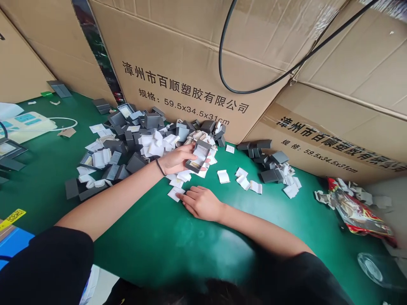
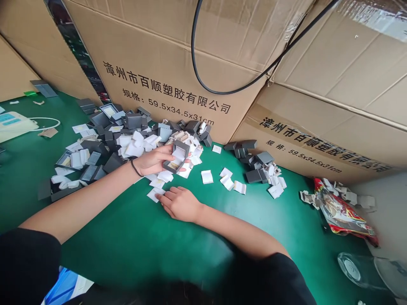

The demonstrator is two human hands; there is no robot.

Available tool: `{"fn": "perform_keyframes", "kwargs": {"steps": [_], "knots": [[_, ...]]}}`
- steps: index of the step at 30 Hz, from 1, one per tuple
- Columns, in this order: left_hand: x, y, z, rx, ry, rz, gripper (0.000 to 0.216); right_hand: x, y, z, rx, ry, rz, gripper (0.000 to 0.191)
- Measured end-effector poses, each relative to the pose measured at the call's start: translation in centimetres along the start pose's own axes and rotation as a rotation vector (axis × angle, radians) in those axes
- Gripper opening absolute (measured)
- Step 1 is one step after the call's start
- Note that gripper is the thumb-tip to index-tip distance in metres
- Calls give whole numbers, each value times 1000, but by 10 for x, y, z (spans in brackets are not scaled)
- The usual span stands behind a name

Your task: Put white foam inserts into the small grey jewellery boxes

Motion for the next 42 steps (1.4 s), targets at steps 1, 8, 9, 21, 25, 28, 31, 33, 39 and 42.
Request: {"fn": "perform_keyframes", "kwargs": {"steps": [1, 8, 9, 21, 25, 28, 31, 33, 39, 42], "knots": [[-1, -1, -1, -6, -37, 4, 51, 2, -11, -11, -27, -12, -8, 35], [-8, -9, 18, 25, -277, -75, 43, 30, -60, -114, -522, -65, -117, 36], [-9, -13, 23, 6, -296, -117, 42, 36, -60, -123, -558, -44, -144, 35], [-44, -55, 103, 189, -453, -155, 30, 21, 35, -158, -700, 28, 2, 34], [-34, -48, 93, 153, -442, -191, 29, 17, 32, -165, -766, -66, 27, 39], [-23, -45, 85, 116, -408, -257, 29, 16, 27, -178, -800, -10, 27, 41], [-15, -43, 81, 88, -396, -319, 30, 18, 30, -186, -823, 80, -57, 45], [-14, -44, 82, 94, -391, -330, 30, 19, 33, -188, -856, 122, -144, 44], [-19, -42, 86, 111, -375, -287, 29, 17, 40, -190, -891, 382, -376, 22], [-21, -40, 87, 107, -374, -259, 29, 23, 34, -193, -883, 544, -470, 16]]}}
Point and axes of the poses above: each hand's wrist, its own y-axis towards the middle knuckle, its own x-axis out of the back of the hand, z = x × y, the point moved 10 cm from there along y, towards the middle knuckle, and after that the axes turned 13 degrees about -x, right-handed, at the moved point
